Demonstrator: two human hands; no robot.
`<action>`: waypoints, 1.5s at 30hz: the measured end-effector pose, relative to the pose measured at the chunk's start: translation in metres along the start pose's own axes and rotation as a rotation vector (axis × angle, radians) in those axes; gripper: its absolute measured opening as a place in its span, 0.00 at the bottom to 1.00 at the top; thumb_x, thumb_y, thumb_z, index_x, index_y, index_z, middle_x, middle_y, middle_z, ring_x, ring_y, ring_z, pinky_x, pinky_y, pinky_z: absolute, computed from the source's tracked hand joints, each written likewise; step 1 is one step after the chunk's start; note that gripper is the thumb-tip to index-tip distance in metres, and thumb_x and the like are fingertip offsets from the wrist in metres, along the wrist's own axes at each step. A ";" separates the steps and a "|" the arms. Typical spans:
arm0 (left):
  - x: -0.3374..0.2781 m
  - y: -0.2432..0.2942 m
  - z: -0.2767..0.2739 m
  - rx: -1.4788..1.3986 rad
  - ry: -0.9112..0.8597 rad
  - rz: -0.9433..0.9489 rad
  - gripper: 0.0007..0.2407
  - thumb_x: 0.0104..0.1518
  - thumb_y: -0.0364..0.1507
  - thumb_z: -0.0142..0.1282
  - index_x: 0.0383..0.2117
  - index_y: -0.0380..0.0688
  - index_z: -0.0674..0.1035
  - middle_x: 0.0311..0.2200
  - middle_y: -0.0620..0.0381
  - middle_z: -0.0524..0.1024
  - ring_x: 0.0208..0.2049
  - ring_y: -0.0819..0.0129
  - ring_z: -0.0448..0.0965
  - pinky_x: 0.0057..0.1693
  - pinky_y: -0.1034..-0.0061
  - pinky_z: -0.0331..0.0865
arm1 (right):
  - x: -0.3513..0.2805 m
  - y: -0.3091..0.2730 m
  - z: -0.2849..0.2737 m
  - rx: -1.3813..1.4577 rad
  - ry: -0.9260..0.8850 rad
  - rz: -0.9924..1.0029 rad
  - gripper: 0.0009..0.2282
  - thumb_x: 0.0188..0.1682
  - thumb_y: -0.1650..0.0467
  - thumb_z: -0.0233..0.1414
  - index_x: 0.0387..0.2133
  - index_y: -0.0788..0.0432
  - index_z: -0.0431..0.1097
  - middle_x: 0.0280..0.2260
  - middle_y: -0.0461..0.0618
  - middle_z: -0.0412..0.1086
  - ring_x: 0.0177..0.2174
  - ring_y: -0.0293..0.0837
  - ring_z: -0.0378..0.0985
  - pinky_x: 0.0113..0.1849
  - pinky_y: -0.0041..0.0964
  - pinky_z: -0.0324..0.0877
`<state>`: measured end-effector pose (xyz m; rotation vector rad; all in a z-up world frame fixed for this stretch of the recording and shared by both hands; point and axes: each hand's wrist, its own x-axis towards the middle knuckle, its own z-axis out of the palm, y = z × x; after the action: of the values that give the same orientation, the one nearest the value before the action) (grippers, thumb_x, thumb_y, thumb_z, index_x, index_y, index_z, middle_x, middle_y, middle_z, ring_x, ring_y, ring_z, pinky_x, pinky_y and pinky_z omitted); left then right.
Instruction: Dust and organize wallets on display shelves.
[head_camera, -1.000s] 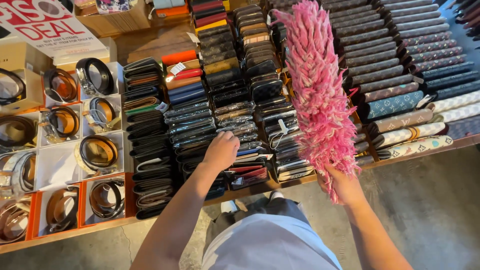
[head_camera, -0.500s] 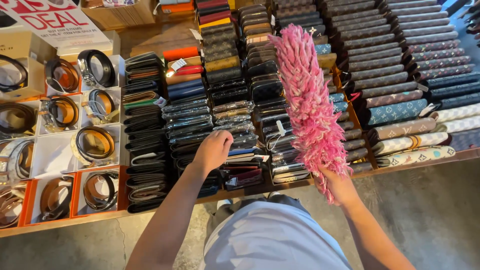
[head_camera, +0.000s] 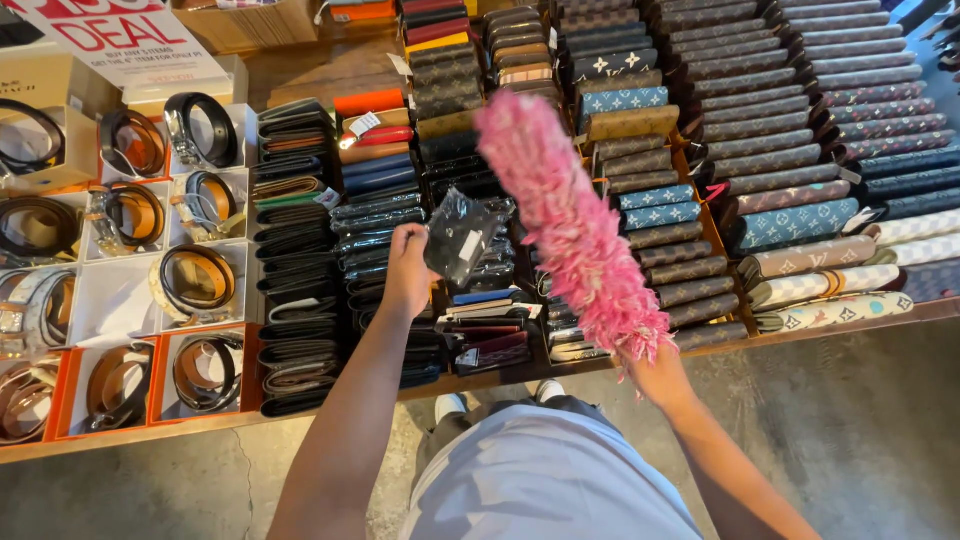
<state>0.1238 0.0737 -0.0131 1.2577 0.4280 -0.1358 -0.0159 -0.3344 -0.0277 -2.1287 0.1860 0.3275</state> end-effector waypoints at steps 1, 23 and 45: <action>0.001 0.007 0.005 -0.205 -0.003 -0.063 0.05 0.66 0.32 0.44 0.40 0.48 0.68 0.41 0.58 0.71 0.39 0.67 0.78 0.43 0.58 0.80 | -0.005 -0.007 0.001 -0.016 -0.008 0.099 0.07 0.49 0.69 0.56 0.34 0.62 0.75 0.22 0.57 0.73 0.24 0.52 0.77 0.29 0.48 0.72; -0.005 0.056 0.034 -0.272 -0.025 0.166 0.09 0.66 0.34 0.49 0.47 0.46 0.70 0.44 0.58 0.75 0.45 0.68 0.79 0.43 0.62 0.81 | 0.027 0.020 -0.024 -0.262 0.132 -0.463 0.04 0.42 0.76 0.48 0.21 0.61 0.70 0.22 0.57 0.72 0.24 0.53 0.77 0.29 0.42 0.71; -0.031 0.102 0.107 -1.067 -0.549 -0.127 0.10 0.75 0.36 0.46 0.52 0.46 0.75 0.46 0.58 0.77 0.36 0.67 0.76 0.39 0.76 0.72 | 0.020 -0.021 0.002 -0.228 0.165 -0.641 0.11 0.48 0.71 0.50 0.42 0.60 0.73 0.38 0.60 0.75 0.41 0.62 0.78 0.44 0.53 0.70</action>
<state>0.1546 0.0010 0.1155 0.1170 0.0543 -0.3006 0.0079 -0.3217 -0.0177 -2.3064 -0.4550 -0.2140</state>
